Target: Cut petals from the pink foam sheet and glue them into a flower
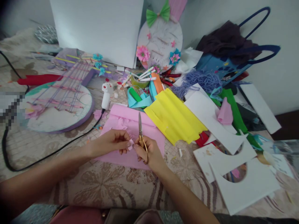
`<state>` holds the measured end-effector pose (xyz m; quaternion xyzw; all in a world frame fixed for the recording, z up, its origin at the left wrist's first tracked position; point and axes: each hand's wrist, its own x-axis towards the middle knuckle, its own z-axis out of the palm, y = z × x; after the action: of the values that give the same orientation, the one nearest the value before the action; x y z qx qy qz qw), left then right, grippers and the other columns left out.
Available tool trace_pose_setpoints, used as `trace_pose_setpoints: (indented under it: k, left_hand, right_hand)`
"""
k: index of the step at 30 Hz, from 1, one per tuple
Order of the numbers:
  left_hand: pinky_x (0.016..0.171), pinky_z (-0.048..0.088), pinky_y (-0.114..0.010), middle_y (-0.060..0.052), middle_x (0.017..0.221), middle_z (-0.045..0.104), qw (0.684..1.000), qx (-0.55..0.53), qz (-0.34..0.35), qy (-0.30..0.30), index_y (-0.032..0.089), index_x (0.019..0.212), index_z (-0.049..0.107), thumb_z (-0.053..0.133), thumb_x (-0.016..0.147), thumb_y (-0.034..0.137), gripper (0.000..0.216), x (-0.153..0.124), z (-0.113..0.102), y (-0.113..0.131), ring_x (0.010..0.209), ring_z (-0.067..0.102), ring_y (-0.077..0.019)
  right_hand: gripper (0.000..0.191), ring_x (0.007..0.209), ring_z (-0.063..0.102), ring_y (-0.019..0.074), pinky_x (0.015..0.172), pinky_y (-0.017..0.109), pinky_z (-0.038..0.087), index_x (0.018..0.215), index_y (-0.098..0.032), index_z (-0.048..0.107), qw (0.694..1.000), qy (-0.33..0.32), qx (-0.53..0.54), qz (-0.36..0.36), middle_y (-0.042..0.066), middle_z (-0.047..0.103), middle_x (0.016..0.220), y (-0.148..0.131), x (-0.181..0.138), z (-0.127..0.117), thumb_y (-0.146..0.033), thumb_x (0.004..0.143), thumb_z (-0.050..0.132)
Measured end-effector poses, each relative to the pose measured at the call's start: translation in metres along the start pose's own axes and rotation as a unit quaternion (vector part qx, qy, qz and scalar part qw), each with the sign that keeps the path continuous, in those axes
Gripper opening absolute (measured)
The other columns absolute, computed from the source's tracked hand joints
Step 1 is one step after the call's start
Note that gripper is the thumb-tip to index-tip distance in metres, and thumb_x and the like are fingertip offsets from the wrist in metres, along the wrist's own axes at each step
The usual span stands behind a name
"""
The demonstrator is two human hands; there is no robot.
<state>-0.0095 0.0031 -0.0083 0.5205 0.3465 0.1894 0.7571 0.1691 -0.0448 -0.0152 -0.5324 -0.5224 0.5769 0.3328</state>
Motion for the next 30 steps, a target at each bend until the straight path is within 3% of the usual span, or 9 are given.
trace_pose_setpoints:
  k: [8,13,19,30]
  left_hand:
    - [0.055,0.043,-0.022,0.001,0.062,0.059,0.995,-0.057,0.014,0.075,0.013,0.071,0.052,0.063,0.074,0.027,0.018,0.0,-0.0003,0.0055,0.054,0.053,-0.0077]
    - [0.056,0.043,-0.022,0.0,0.063,0.061,0.989,-0.084,0.039,0.118,0.013,0.073,0.052,0.062,0.075,0.025,0.016,-0.001,-0.0019,0.009,0.055,0.054,-0.008]
    - [0.063,0.046,-0.024,-0.002,0.068,0.062,0.975,-0.114,0.071,0.176,0.014,0.071,0.049,0.059,0.078,0.026,0.017,-0.0005,-0.0009,0.0085,0.063,0.058,-0.0102]
    - [0.068,0.047,-0.025,-0.001,0.067,0.062,0.962,-0.156,0.084,0.207,0.014,0.07,0.049,0.061,0.077,0.023,0.017,0.0005,0.0027,0.0041,0.063,0.058,-0.01]
  right_hand:
    - [0.033,0.04,0.036,0.0077,0.042,0.021,0.032,0.076,-0.017,0.052,0.997,-0.005,0.073,-0.028,-0.007,0.038,0.046,0.001,-0.0033,0.0022,-0.046,0.087,0.042]
    - [0.037,0.054,0.038,0.0103,0.051,0.024,0.032,0.078,-0.016,0.05,0.996,-0.028,-0.015,-0.085,-0.003,0.042,0.061,-0.0018,-0.0077,0.0035,-0.051,0.086,0.04]
    - [0.039,0.048,0.035,0.0101,0.046,0.024,0.029,0.071,-0.017,0.046,0.995,-0.022,-0.083,-0.042,-0.005,0.034,0.054,-0.0002,-0.0076,0.0055,-0.053,0.085,0.04]
    - [0.04,0.044,0.033,0.0089,0.042,0.022,0.026,0.065,-0.019,0.042,0.997,-0.033,-0.072,-0.017,-0.007,0.031,0.051,0.004,-0.0072,0.01,-0.055,0.082,0.044]
